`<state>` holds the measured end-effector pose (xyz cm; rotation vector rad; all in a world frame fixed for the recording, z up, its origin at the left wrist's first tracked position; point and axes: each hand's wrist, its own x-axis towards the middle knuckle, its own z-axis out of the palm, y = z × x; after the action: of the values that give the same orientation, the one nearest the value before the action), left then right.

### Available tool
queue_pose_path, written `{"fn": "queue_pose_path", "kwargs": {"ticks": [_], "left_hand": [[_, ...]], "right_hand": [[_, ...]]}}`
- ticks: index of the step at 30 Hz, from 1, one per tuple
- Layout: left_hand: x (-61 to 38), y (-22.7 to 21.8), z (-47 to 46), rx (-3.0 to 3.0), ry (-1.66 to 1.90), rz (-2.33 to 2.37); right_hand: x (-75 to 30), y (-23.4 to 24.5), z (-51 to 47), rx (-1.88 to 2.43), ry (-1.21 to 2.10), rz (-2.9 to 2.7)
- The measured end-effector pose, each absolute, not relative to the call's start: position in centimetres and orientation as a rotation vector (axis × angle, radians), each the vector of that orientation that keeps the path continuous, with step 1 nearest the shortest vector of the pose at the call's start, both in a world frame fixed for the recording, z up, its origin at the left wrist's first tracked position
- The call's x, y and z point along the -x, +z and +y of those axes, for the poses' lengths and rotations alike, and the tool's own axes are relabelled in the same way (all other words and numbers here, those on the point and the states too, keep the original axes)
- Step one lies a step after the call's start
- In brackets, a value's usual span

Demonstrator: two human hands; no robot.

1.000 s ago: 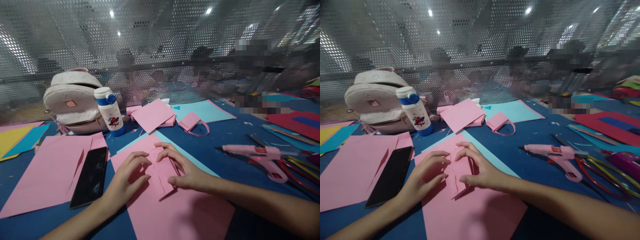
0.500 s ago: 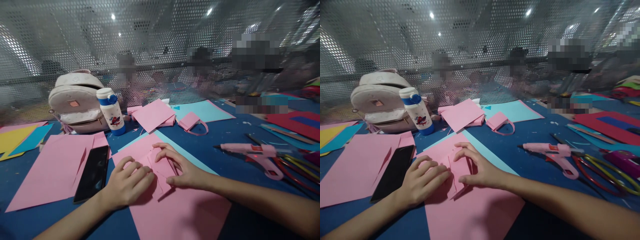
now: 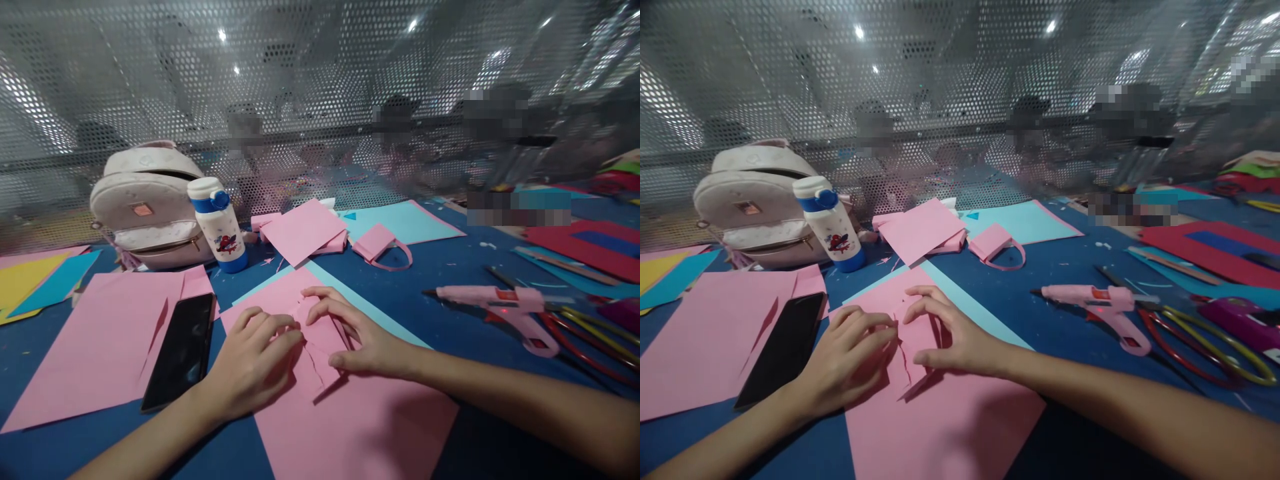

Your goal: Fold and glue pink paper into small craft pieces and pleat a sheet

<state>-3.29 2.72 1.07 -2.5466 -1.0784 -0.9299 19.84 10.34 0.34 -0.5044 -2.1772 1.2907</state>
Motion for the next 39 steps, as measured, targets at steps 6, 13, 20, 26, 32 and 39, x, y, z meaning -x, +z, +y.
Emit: {"fn": "queue_pose_path", "kwargs": {"ticks": [6, 13, 20, 26, 32, 39], "left_hand": [[3.5, 0.9, 2.6, 2.609, -0.912, -1.167], [3.6, 0.8, 2.8, 2.616, -0.893, -1.151], [3.8, 0.7, 2.9, 2.631, -0.868, -1.129], [3.8, 0.9, 2.9, 2.605, -0.890, -1.115], [3.6, 1.0, 3.0, 2.542, -0.955, -1.055], [3.5, 0.9, 3.0, 2.540, -0.966, -1.060]], "right_hand": [[-19.8, 0.2, 10.4, 0.488, 1.311, -2.164], [-19.8, 0.3, 10.4, 0.478, 1.302, -2.184], [-19.9, 1.0, 10.0, 0.504, 1.257, -2.250], [-19.9, 1.1, 10.0, 0.491, 1.267, -2.261], [-19.8, 0.7, 10.1, 0.516, 1.247, -2.259], [-19.9, 0.9, 10.0, 0.566, 1.231, -2.309]]}}
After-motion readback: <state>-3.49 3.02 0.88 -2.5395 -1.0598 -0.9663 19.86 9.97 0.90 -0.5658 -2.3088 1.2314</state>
